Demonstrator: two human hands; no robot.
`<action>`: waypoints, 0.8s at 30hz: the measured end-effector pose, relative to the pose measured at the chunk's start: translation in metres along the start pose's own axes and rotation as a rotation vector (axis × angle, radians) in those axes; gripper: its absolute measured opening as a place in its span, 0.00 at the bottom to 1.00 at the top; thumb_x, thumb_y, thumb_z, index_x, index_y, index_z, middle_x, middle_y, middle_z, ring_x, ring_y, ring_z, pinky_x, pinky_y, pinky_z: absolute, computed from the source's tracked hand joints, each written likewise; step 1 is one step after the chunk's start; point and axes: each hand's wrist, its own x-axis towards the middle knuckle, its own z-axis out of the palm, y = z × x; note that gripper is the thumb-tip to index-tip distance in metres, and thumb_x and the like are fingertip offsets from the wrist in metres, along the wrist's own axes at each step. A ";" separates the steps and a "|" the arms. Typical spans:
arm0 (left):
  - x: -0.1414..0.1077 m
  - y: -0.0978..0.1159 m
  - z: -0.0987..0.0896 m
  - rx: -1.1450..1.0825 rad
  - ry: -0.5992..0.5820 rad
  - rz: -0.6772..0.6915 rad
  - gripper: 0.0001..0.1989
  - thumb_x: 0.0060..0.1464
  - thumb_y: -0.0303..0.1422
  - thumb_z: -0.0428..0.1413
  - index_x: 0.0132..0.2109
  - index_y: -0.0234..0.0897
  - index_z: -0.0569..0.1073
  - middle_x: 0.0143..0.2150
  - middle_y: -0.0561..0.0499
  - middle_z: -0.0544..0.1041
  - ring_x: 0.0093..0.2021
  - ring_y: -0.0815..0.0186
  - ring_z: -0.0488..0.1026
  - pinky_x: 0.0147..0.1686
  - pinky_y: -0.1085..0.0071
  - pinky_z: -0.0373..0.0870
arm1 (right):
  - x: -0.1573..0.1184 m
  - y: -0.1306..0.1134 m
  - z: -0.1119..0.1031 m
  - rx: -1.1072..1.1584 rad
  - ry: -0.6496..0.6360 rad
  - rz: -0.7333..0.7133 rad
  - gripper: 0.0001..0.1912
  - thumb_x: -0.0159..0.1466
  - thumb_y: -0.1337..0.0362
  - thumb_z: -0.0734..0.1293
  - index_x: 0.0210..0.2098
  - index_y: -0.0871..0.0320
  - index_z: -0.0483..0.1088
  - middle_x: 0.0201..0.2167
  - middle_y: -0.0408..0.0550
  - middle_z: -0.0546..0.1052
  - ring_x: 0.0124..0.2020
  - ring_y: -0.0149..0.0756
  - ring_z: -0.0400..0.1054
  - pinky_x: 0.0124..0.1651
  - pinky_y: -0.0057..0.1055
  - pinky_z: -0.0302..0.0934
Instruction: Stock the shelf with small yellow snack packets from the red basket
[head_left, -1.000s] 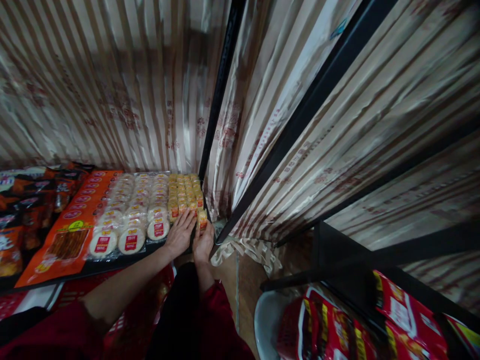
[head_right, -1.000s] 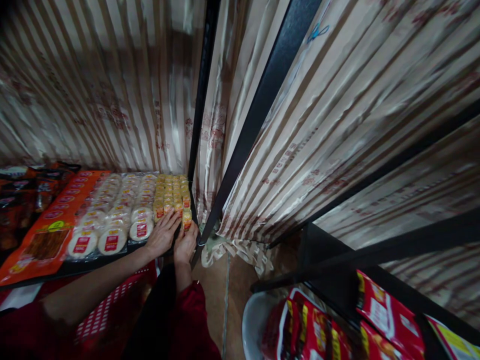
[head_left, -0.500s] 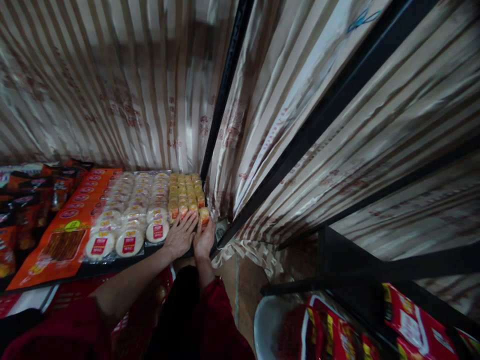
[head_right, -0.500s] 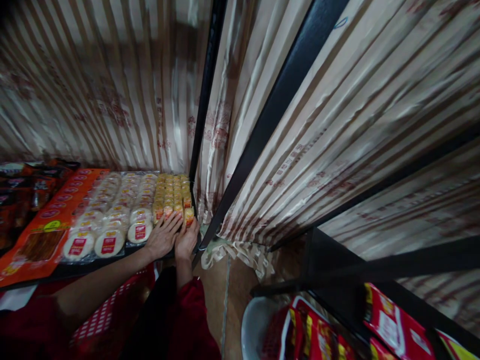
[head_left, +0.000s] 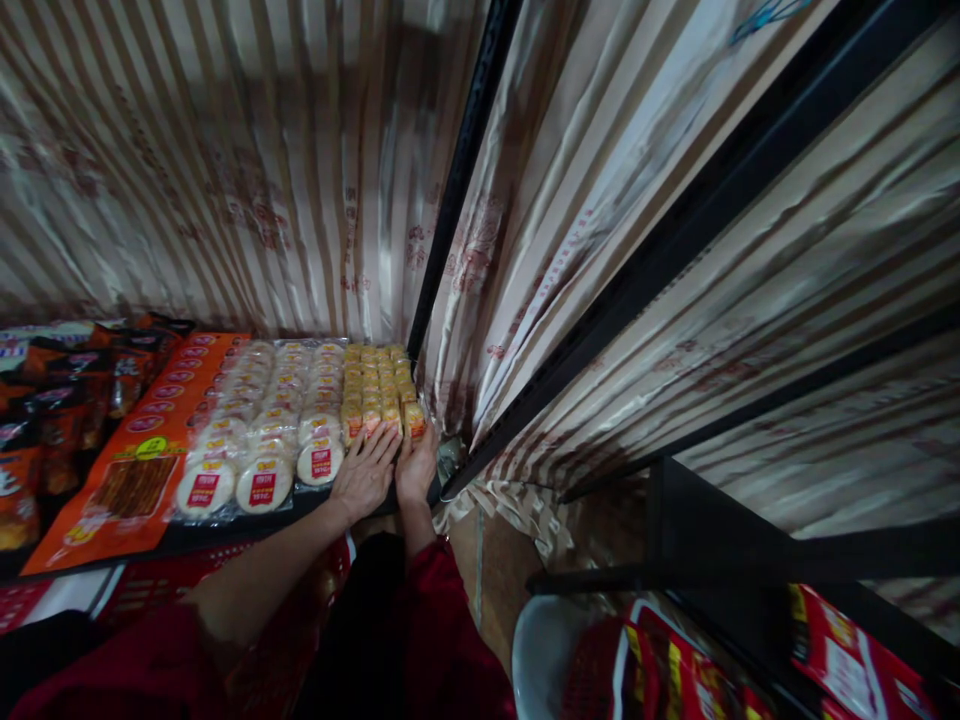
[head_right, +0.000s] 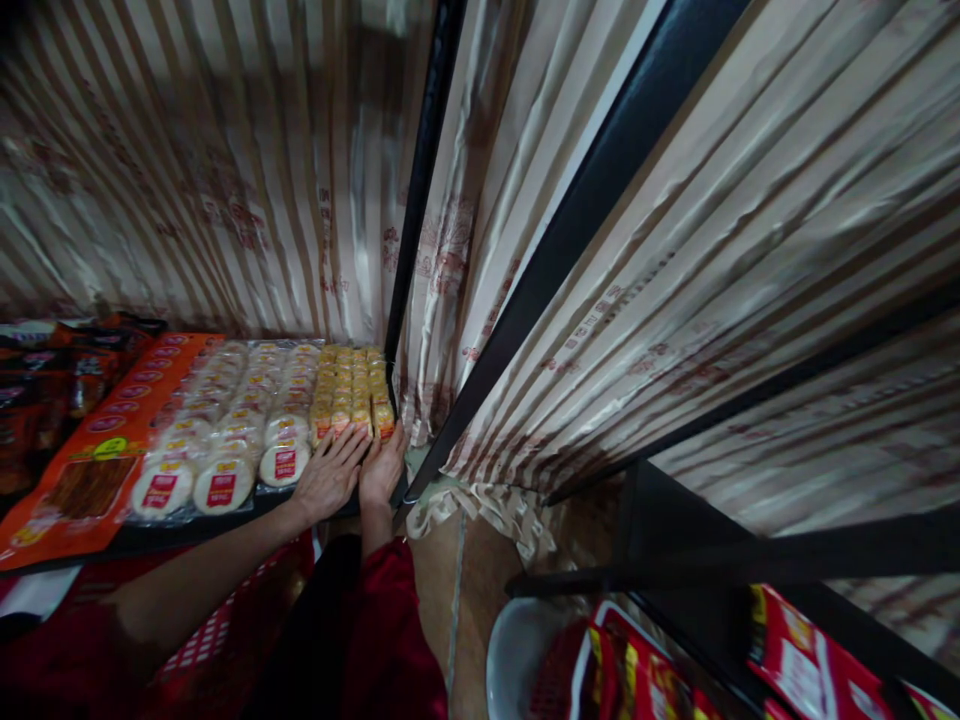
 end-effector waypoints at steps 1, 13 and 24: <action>0.000 0.000 0.000 0.001 0.002 0.002 0.26 0.57 0.32 0.43 0.63 0.35 0.58 0.66 0.49 0.55 0.66 0.60 0.47 0.64 0.55 0.39 | 0.001 -0.001 0.000 0.001 0.000 0.003 0.23 0.63 0.67 0.54 0.57 0.65 0.55 0.56 0.64 0.63 0.56 0.43 0.60 0.51 0.38 0.59; 0.000 0.000 0.001 0.060 -0.013 0.007 0.28 0.55 0.32 0.45 0.63 0.36 0.57 0.66 0.48 0.56 0.67 0.59 0.46 0.64 0.54 0.40 | 0.009 0.002 0.005 0.074 -0.010 -0.026 0.12 0.62 0.69 0.55 0.44 0.62 0.62 0.43 0.58 0.70 0.46 0.41 0.65 0.46 0.36 0.60; 0.000 -0.001 0.002 0.061 -0.010 0.010 0.27 0.55 0.32 0.46 0.62 0.36 0.58 0.66 0.49 0.56 0.66 0.58 0.47 0.64 0.54 0.41 | -0.002 0.008 0.004 0.046 0.042 -0.137 0.13 0.61 0.70 0.56 0.44 0.59 0.65 0.44 0.55 0.70 0.47 0.39 0.63 0.52 0.38 0.57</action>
